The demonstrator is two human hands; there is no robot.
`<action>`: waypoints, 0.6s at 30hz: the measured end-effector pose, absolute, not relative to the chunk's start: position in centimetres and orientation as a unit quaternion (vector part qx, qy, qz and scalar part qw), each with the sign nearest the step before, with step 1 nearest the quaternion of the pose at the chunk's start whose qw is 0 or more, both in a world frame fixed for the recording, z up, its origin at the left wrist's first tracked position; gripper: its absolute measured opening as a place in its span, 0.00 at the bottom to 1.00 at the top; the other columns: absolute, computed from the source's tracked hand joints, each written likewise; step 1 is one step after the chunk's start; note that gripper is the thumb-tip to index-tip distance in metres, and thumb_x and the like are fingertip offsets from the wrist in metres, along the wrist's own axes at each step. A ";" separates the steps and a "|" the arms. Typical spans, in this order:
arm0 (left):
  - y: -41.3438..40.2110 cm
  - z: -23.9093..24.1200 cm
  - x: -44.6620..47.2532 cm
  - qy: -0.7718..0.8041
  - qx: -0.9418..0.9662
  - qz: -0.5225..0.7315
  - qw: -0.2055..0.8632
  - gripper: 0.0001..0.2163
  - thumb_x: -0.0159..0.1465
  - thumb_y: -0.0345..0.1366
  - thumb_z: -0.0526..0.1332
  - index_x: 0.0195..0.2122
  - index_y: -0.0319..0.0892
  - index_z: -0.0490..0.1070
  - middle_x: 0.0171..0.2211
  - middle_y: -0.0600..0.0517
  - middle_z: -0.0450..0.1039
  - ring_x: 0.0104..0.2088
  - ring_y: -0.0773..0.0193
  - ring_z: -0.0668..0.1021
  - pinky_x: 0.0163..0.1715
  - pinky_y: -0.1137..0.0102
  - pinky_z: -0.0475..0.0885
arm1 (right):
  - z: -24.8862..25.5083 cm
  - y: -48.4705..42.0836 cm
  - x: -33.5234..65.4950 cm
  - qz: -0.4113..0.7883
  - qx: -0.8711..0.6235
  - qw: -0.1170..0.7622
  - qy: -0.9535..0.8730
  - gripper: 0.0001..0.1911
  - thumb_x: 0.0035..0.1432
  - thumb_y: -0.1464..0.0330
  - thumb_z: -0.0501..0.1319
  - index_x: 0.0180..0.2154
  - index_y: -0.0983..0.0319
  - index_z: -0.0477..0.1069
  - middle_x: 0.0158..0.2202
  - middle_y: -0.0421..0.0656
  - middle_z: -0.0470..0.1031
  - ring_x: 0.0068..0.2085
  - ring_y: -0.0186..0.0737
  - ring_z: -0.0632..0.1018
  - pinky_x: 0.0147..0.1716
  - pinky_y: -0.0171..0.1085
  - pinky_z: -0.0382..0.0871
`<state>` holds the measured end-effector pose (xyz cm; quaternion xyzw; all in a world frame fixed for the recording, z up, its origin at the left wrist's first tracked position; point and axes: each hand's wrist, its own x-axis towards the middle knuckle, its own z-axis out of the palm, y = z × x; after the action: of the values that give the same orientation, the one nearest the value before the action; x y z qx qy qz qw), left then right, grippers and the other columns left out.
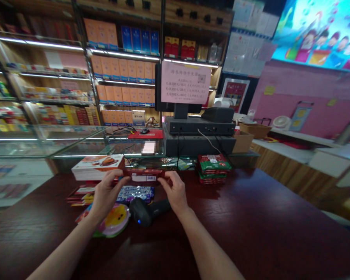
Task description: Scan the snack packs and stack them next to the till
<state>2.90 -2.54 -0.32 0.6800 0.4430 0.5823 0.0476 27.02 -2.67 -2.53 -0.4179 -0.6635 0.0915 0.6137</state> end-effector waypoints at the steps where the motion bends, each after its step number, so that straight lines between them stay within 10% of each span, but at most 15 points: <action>1: -2.6 -0.3 3.0 0.453 0.675 0.579 0.058 0.09 0.63 0.45 0.63 0.35 0.45 0.74 0.36 0.52 0.76 0.37 0.62 0.78 0.38 0.69 0.73 | -2.5 -2.6 26.9 0.104 -0.422 0.623 -0.650 0.08 0.62 0.62 0.64 0.36 0.59 0.71 0.31 0.38 0.73 0.31 0.36 0.74 0.34 0.34 0.69; 9: -2.7 -0.1 3.9 0.431 0.660 0.602 0.124 0.20 0.63 0.41 0.63 0.56 0.45 0.65 0.28 0.59 0.71 0.34 0.66 0.76 0.41 0.70 0.71 | -1.9 -2.8 26.2 0.144 -0.416 0.656 -0.613 0.14 0.59 0.64 0.65 0.47 0.58 0.71 0.30 0.36 0.75 0.32 0.36 0.77 0.36 0.34 0.71; 18: -2.5 -0.1 3.3 0.441 0.702 0.555 0.073 0.13 0.66 0.43 0.60 0.49 0.48 0.77 0.38 0.51 0.77 0.42 0.60 0.76 0.45 0.65 0.72 | -2.1 -2.8 26.4 0.141 -0.426 0.619 -0.645 0.08 0.62 0.63 0.63 0.38 0.58 0.79 0.37 0.42 0.81 0.40 0.41 0.80 0.42 0.38 0.73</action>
<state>3.35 -2.53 -0.08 0.7017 0.4410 0.5548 0.0729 26.35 -2.80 -2.08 -0.4256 -0.6452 0.1414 0.6185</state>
